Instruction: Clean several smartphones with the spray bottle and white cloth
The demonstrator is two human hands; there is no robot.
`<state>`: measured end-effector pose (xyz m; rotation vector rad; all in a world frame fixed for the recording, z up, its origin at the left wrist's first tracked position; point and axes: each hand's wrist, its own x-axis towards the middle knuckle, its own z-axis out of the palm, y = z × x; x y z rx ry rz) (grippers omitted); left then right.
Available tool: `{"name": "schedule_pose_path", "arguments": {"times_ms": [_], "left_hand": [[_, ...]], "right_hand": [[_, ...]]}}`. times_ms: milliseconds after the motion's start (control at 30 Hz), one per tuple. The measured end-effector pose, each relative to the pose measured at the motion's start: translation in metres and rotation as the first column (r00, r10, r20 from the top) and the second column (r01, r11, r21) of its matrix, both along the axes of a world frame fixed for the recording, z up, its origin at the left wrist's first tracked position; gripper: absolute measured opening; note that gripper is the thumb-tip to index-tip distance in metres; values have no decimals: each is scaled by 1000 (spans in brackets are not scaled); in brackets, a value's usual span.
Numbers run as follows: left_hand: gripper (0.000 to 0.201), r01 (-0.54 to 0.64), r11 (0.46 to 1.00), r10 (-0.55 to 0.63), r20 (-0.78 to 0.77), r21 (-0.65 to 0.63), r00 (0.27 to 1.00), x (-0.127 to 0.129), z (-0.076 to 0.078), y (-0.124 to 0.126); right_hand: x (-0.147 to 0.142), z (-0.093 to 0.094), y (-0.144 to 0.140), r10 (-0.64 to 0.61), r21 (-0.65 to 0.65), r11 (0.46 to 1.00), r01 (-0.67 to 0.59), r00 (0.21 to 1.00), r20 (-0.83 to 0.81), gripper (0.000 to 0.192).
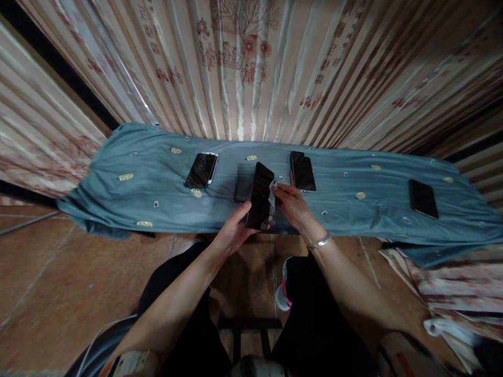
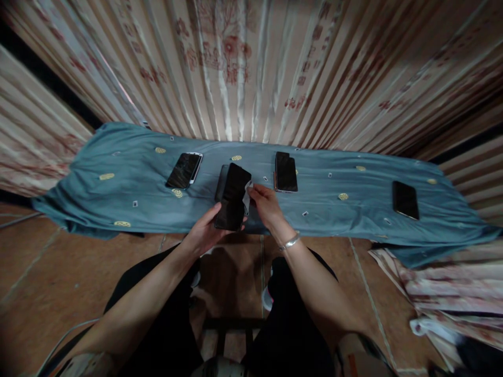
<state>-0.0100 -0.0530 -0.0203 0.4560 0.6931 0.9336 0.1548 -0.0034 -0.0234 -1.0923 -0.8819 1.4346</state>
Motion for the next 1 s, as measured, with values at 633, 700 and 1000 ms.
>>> {"name": "schedule_pose_path", "arguments": {"times_ms": [633,700,1000], "left_hand": [[38,-250,948,276,-120,200,953,-3,-5,15],[45,-246,953,262,-70,179,963,-2,-1,15],[66,-80,996,81,44,-27,996,-5,14,12]], "right_hand": [[-8,-3,-11,73,-85,993,-81,993,-94,33],[-9,-6,-11,92,-73,993,-97,993,-78,31],[-19,-6,-21,196,-85,976,-201,978,-70,24]]}}
